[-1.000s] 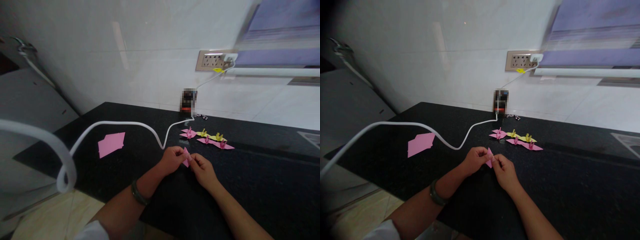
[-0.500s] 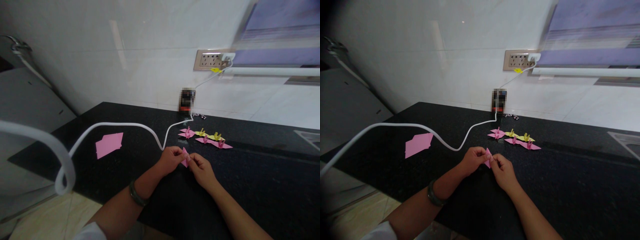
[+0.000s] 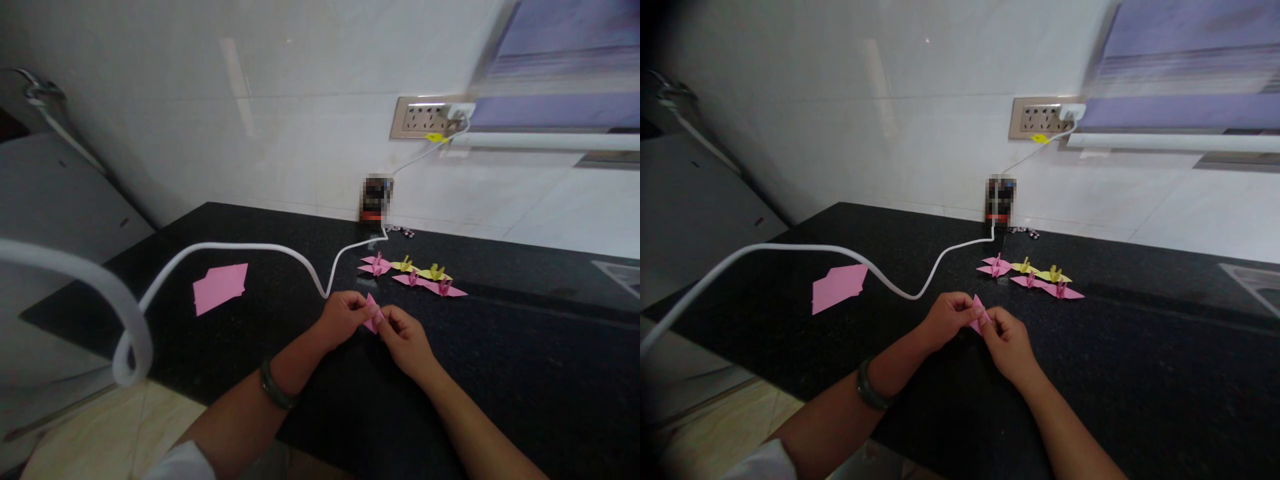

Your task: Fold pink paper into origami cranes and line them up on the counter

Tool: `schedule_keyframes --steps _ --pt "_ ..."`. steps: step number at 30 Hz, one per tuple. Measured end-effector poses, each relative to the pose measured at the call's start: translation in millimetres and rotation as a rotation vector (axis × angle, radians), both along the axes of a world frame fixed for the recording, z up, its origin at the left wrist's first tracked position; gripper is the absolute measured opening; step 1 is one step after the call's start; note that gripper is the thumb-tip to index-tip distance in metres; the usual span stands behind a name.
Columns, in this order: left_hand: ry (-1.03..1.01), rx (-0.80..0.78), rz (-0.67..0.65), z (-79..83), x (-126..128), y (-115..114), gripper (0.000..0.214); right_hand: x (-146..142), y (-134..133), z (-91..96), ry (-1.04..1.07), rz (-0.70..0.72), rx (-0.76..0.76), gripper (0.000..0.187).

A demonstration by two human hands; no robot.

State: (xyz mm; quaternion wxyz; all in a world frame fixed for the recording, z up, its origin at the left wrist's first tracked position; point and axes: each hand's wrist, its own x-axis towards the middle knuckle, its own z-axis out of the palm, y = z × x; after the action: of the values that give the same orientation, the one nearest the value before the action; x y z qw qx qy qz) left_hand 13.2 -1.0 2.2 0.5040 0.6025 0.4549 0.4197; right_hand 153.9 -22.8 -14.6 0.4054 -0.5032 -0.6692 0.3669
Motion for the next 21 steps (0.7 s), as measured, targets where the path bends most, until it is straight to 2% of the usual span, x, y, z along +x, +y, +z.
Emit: schedule_keyframes --steps 21 --pt "-0.097 -0.026 -0.006 -2.6 1.3 -0.6 0.029 -0.5 -2.3 3.2 -0.042 0.022 0.02 0.022"
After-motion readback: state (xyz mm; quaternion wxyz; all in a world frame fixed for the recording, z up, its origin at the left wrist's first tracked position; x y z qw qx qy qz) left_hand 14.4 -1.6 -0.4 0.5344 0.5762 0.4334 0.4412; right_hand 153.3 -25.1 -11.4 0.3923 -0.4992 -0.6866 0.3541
